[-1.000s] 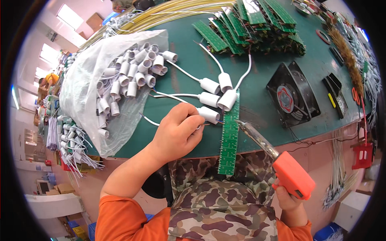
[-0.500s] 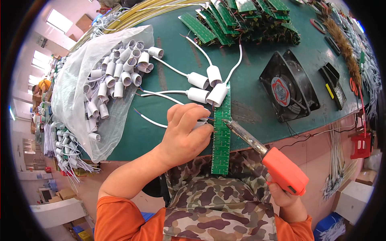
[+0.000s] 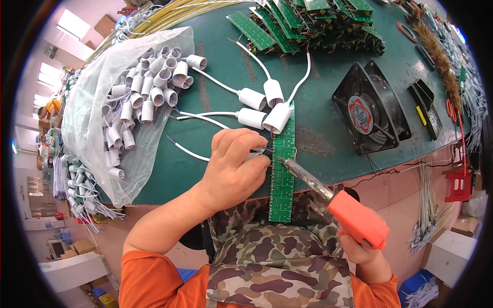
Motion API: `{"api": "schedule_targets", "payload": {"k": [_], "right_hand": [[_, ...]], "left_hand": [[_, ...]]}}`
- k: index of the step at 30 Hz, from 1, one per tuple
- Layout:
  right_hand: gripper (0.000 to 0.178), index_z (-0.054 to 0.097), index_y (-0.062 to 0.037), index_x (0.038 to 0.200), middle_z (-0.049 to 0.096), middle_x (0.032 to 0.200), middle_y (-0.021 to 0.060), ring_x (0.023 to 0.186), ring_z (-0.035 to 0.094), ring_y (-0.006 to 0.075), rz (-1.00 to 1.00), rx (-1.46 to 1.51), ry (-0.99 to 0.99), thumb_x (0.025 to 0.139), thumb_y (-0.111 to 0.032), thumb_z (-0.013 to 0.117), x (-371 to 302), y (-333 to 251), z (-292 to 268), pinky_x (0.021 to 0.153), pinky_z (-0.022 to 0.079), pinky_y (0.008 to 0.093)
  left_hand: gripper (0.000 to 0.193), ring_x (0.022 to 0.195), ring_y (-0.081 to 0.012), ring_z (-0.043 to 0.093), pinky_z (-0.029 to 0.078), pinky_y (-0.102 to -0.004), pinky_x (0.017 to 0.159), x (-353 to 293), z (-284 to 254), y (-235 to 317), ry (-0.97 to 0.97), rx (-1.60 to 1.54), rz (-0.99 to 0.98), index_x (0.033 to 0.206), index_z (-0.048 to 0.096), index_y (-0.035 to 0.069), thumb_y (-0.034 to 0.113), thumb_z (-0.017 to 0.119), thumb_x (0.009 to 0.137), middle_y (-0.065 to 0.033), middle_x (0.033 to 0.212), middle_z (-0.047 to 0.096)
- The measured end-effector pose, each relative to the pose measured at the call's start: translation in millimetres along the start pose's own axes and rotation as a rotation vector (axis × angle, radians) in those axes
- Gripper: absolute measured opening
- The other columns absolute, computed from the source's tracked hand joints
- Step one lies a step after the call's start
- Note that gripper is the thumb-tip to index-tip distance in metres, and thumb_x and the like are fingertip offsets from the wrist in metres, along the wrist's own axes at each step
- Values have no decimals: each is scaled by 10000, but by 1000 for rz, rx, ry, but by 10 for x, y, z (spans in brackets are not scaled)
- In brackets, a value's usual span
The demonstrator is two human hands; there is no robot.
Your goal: The person solders wired socket components onto a circuit board using a soldering tool, sets the completed board aside, and takes another circuit board and socket components to solder them together.
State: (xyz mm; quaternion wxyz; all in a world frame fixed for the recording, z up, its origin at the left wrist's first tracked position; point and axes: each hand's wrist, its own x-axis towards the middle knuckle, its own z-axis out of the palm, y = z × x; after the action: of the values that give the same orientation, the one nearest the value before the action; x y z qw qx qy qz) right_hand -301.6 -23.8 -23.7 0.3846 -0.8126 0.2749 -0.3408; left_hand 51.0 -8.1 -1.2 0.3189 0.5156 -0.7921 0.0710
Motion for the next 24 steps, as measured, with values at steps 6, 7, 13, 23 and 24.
{"api": "schedule_targets", "payload": {"k": [6,7,13,23,24], "right_hand": [[620,588,82,1290,741,987,175,761,732,322,-88,26,19,806,-209,844,72,7,17,688,588,382],[616,590,81,1287,742,991,178,764,732,322,-73,30,11,806,-208,843,89,-13,13,688,588,381],[606,594,80,1282,746,990,184,747,726,320,-94,17,12,812,-210,843,111,-6,32,675,582,380],[592,588,77,1287,743,985,181,708,705,298,-129,8,2,829,-196,846,192,-58,18,623,560,361],[592,588,77,1287,743,985,181,708,705,298,-128,8,1,829,-196,846,204,-66,8,623,560,361]], "left_hand": [[327,1105,-351,590,456,-489,930,0,-1,-10,-2,-20,4,937,671,83,-1,806,651,-109,1211,602],[328,1105,-351,590,458,-489,931,-4,1,-10,-6,-25,2,939,671,82,-4,806,652,-110,1212,602],[333,1110,-352,589,461,-491,940,-9,5,-12,-10,-26,5,946,673,80,-9,807,655,-113,1216,601],[337,1116,-361,586,467,-491,946,-7,10,-16,-12,-28,5,951,671,77,-13,803,654,-116,1221,600],[338,1117,-362,586,467,-491,946,-10,9,-17,-13,-24,4,952,671,76,-14,801,654,-117,1222,600]]}}
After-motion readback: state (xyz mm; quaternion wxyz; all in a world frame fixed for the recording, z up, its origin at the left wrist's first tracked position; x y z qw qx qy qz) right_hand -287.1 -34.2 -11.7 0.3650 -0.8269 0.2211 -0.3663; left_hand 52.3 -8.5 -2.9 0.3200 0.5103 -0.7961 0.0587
